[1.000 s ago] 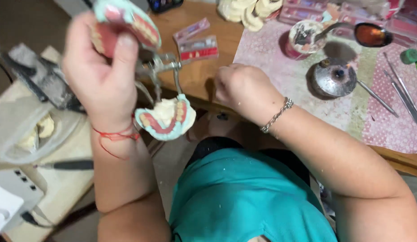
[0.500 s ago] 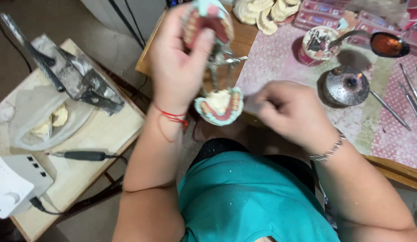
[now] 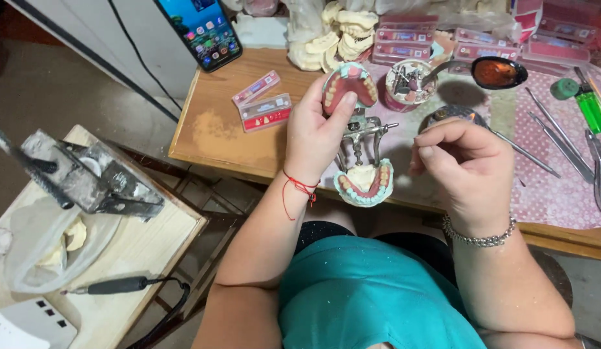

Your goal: Refining a dental prosthesis using a rotary tool and manual application of material on a laboratory bench.

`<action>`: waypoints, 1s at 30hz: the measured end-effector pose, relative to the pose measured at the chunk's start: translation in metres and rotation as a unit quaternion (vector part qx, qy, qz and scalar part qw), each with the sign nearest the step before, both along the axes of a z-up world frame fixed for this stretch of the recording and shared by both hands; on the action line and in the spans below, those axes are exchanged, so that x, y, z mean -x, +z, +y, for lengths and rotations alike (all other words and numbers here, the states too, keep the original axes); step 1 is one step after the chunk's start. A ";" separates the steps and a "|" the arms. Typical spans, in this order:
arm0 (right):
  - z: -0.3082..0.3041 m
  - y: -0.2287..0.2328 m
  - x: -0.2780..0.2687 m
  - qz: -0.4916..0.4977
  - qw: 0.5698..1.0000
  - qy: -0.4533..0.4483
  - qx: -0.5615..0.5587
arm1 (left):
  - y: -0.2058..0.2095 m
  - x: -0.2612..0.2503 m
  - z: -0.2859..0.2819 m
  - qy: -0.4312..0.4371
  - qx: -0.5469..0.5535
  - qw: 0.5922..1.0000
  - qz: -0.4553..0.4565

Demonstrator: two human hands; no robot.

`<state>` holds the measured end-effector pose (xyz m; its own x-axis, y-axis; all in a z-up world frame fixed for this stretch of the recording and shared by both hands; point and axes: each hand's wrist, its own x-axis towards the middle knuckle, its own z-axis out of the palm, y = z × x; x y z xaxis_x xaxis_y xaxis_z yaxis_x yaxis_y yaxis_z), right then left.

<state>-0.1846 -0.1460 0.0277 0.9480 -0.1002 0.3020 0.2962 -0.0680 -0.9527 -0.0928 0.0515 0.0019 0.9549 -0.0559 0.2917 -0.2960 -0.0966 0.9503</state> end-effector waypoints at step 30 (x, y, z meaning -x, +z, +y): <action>0.014 -0.043 -0.036 -0.479 0.859 -0.083 0.158 | -0.025 0.002 -0.003 -0.091 -0.011 0.954 -0.287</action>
